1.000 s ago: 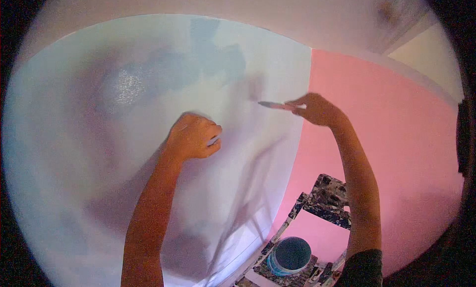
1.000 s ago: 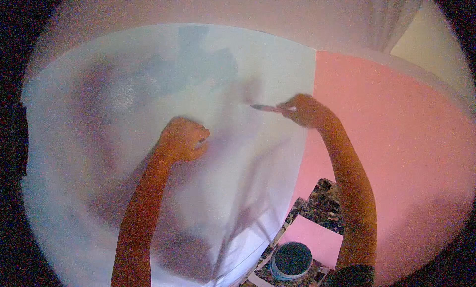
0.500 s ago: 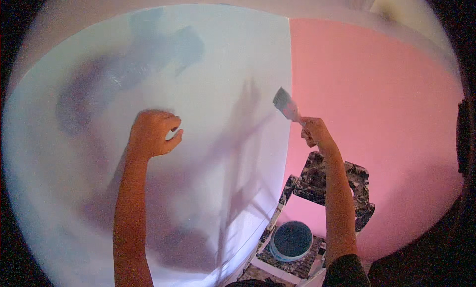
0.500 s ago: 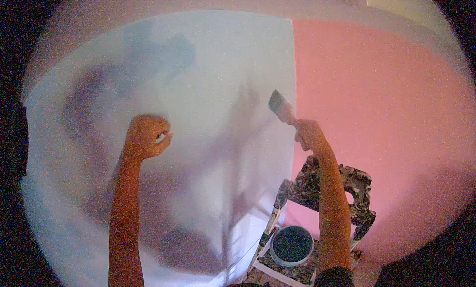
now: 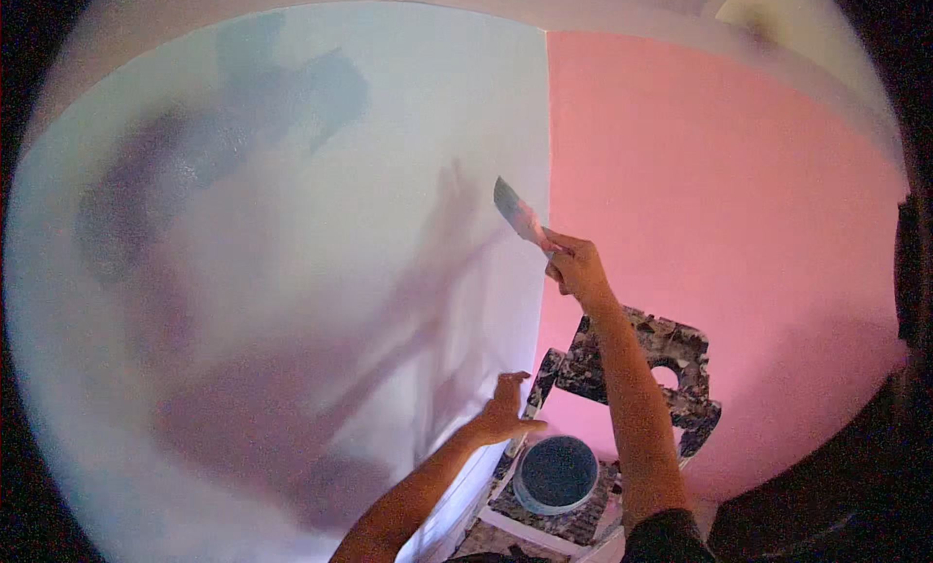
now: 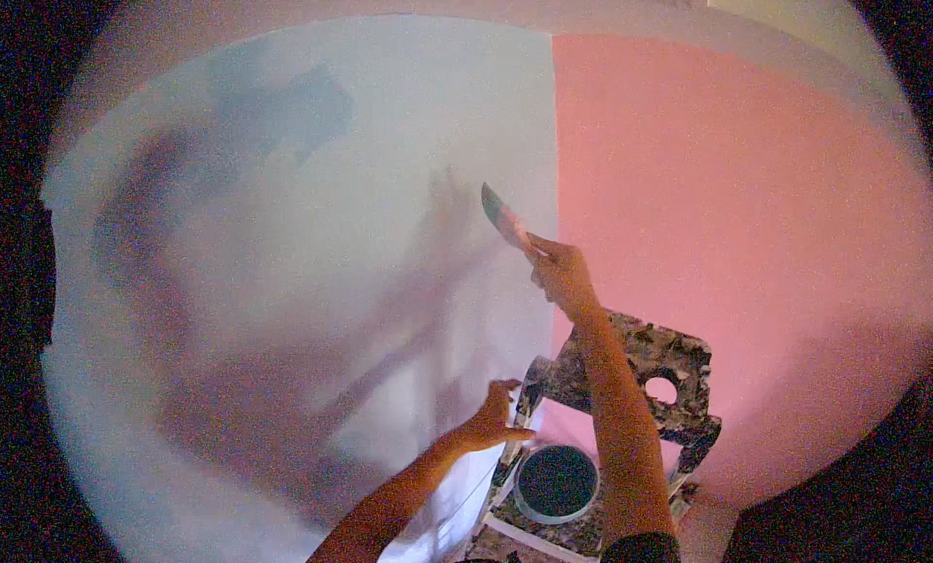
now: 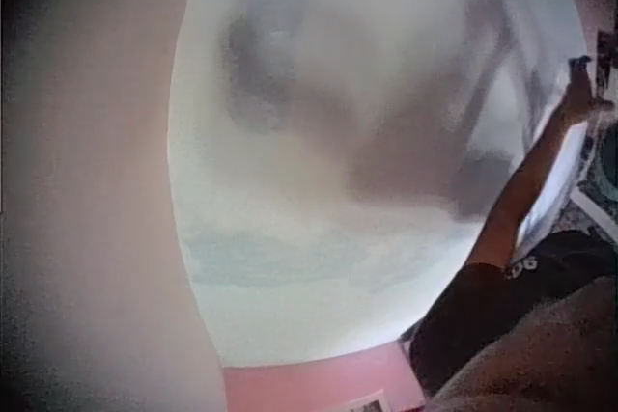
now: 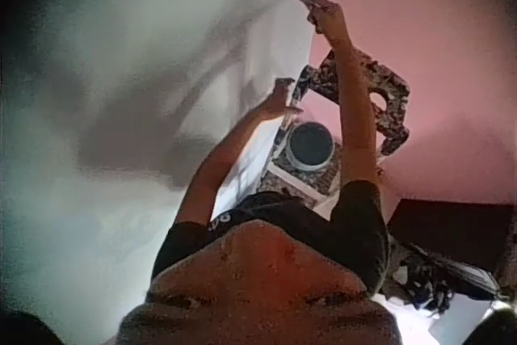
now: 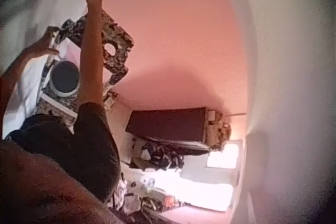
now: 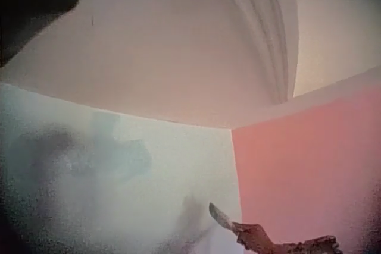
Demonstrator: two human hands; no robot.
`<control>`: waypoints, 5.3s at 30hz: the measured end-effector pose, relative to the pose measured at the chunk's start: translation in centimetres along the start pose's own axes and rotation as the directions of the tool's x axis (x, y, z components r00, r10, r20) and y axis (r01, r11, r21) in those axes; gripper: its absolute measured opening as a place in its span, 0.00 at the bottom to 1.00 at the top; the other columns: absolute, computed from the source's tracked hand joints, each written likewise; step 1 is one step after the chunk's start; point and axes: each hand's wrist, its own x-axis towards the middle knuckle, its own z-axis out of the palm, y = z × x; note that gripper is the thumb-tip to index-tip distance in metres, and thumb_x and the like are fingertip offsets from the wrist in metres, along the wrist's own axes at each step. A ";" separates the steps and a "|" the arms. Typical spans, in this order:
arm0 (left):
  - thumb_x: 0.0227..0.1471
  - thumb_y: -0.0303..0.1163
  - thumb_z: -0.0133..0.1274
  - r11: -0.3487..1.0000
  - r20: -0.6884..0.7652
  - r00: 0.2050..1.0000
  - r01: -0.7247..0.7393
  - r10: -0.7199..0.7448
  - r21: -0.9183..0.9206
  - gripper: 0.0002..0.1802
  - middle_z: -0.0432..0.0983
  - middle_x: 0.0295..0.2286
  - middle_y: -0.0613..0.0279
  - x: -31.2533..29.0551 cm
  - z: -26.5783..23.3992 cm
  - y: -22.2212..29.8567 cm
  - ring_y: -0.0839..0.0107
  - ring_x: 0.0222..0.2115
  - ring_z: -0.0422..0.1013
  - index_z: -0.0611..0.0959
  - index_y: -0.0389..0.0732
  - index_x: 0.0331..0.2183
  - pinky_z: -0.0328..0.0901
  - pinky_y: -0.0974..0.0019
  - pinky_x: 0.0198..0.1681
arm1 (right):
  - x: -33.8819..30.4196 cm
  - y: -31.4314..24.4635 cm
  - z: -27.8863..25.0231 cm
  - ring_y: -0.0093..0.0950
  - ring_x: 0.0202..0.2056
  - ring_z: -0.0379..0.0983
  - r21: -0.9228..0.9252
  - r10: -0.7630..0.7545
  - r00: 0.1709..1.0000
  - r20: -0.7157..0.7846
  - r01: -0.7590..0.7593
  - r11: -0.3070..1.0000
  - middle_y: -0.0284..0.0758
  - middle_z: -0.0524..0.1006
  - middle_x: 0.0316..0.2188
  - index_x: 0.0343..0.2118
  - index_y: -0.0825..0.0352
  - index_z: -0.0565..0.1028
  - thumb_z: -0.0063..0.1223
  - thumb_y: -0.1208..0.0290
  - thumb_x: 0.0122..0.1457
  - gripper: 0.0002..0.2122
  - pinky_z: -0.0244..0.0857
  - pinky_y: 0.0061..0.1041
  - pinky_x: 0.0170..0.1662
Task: The recorder is painting a pink and white wall with light blue paint using a brush and a bucket on a ladder.
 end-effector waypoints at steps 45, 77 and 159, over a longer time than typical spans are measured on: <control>0.37 0.33 0.55 0.959 -0.308 0.921 0.174 -0.238 -0.222 0.12 0.74 0.21 0.51 1.8 4.6 2.6 0.51 0.25 0.73 0.76 0.41 0.29 0.66 0.54 0.29 | 12.4 -9.1 8.8 0.49 0.34 0.74 -0.417 -0.692 0.710 0.133 0.673 0.611 0.52 0.75 0.35 0.53 0.58 0.70 0.46 0.71 0.58 0.18 0.68 0.37 0.38; 0.38 0.31 0.54 0.977 -0.437 0.875 0.165 -0.209 -0.136 0.11 0.74 0.20 0.51 0.9 4.1 1.7 0.51 0.23 0.73 0.77 0.41 0.29 0.67 0.55 0.28 | 10.7 -17.2 5.5 0.15 0.13 0.55 -0.566 -0.226 0.916 0.332 0.385 0.729 0.28 0.67 0.14 0.49 0.52 0.75 0.51 0.63 0.59 0.15 0.52 0.18 0.13; 0.41 0.38 0.58 0.975 -0.331 0.917 0.203 -0.222 -0.091 0.16 0.76 0.26 0.51 1.1 5.5 1.2 0.50 0.29 0.74 0.78 0.41 0.33 0.68 0.54 0.33 | 22.3 -7.4 8.9 0.50 0.34 0.74 -0.515 -0.377 0.792 -0.481 0.093 0.852 0.50 0.76 0.31 0.45 0.67 0.61 0.32 0.57 0.64 0.17 0.67 0.50 0.38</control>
